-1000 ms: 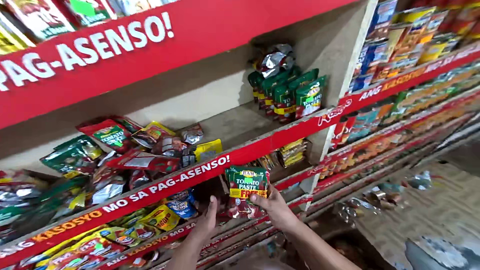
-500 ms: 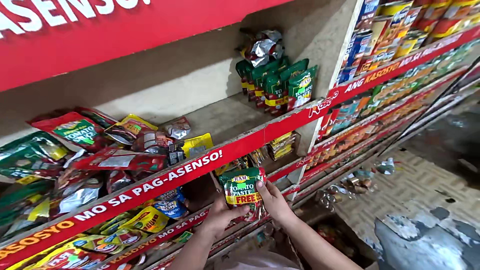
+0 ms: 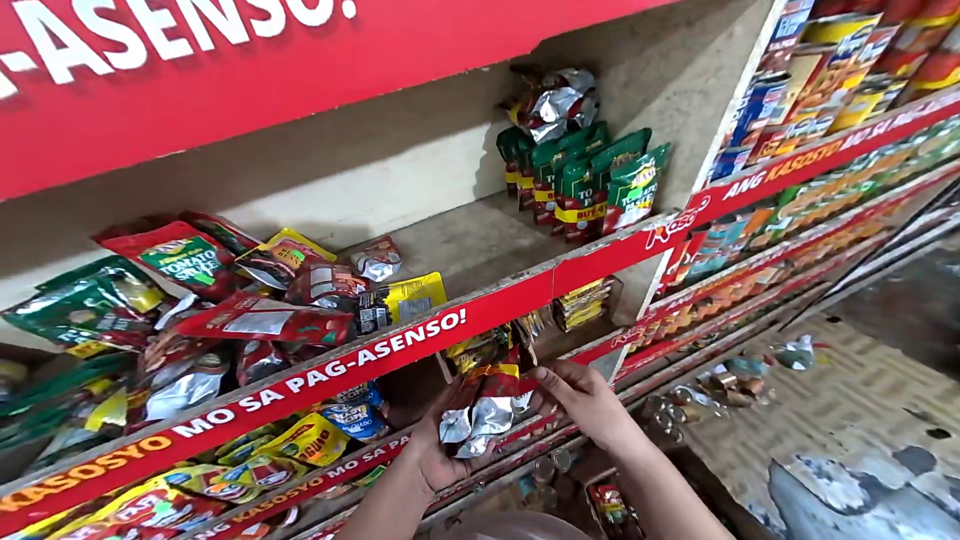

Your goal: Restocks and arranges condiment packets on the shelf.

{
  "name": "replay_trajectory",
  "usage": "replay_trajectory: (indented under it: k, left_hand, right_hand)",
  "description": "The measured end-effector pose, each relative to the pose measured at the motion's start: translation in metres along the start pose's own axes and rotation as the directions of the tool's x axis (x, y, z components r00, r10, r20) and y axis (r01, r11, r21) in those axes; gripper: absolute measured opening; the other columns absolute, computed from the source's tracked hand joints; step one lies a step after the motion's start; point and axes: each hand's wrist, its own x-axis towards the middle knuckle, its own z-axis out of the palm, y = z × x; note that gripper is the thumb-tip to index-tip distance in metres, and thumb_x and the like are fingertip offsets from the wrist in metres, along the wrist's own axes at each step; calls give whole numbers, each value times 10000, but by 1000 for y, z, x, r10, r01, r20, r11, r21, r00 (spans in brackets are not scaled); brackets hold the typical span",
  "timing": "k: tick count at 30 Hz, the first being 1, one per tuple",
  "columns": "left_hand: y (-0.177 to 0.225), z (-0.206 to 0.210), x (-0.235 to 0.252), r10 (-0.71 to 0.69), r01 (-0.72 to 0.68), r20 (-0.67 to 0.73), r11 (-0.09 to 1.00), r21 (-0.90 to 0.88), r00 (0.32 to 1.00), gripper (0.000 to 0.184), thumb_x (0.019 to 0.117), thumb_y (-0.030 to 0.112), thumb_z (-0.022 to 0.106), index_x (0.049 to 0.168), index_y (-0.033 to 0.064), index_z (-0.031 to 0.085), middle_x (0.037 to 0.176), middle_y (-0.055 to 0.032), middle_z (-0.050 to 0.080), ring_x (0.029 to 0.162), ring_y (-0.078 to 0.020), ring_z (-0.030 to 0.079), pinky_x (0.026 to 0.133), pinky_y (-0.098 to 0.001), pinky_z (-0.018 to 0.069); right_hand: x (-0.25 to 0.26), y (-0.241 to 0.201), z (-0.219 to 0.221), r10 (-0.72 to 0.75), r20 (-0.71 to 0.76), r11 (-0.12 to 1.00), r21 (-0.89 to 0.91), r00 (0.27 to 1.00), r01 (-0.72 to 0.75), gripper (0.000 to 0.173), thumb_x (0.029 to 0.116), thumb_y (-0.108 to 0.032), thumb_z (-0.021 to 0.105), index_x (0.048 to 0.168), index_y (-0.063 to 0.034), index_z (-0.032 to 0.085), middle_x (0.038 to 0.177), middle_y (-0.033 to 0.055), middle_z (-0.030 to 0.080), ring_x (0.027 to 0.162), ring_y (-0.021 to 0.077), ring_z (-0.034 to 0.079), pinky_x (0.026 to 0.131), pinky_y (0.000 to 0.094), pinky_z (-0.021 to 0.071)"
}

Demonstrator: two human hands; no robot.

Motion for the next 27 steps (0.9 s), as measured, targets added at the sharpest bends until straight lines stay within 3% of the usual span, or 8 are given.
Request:
replay_trajectory:
  k: [3,7,12,15,17,19,22,27]
  left_hand:
    - [1,-21,13,-79,91,197,994,-53,977,573,1042,544,415,976,27,654,803,-138,694,614,-188,698,511,-269,587]
    - [0,-51,39,-139,238,680,970,-54,720,388,942,346,679,1156,22,667,950,-112,703,707,-158,707,634,-215,594]
    - [0,-53,48,-148,267,782,963,-24,605,390,927,315,717,1225,67,669,986,-94,692,735,-175,704,646,-236,596]
    - [-2,-59,51,-121,216,763,976,-25,635,387,929,305,719,1233,71,675,1005,-106,699,755,-185,711,660,-249,602]
    - [-6,-56,45,-8,40,628,999,-36,778,451,909,469,704,1151,89,709,954,-104,720,727,-165,710,621,-253,596]
    - [-9,-42,33,157,-191,453,981,31,878,610,949,697,483,1096,152,714,935,-73,749,788,-150,736,674,-290,620]
    - [-15,-28,20,351,-407,273,895,184,895,654,1037,644,273,1172,121,643,978,-84,761,871,-165,752,754,-344,641]
    - [-20,-29,17,422,-453,170,858,242,890,609,1070,568,251,1200,89,604,975,-101,759,860,-184,756,739,-361,646]
  right_hand:
    - [1,5,-4,-49,-23,998,36,999,50,209,1066,-193,535,1050,-41,678,791,-28,731,672,61,692,631,234,587]
    - [-4,8,4,-98,23,993,62,995,97,186,1047,-168,561,1075,-38,690,836,-42,731,706,37,683,661,217,581]
    - [-8,11,14,-131,90,990,58,987,126,185,1037,-148,579,1100,-12,686,875,-32,732,744,27,693,700,212,592]
    - [-10,13,16,-150,97,988,52,984,145,178,1033,-144,584,1100,-19,692,861,-43,732,729,7,681,676,190,576]
    - [-12,13,18,-179,99,981,89,979,170,184,1023,-129,595,1127,-12,691,895,-33,738,754,13,688,702,200,588]
    - [-14,14,20,-204,118,972,146,972,186,259,1021,-142,607,1231,-3,670,1013,-12,740,833,25,697,751,213,596]
    - [-16,15,24,-219,143,962,197,965,190,302,1016,-148,616,1281,-5,642,1114,-24,719,929,6,686,825,209,592]
    - [-16,23,27,-166,168,962,243,972,122,271,1008,-145,628,1242,-12,656,1078,-28,722,921,24,690,844,234,595]
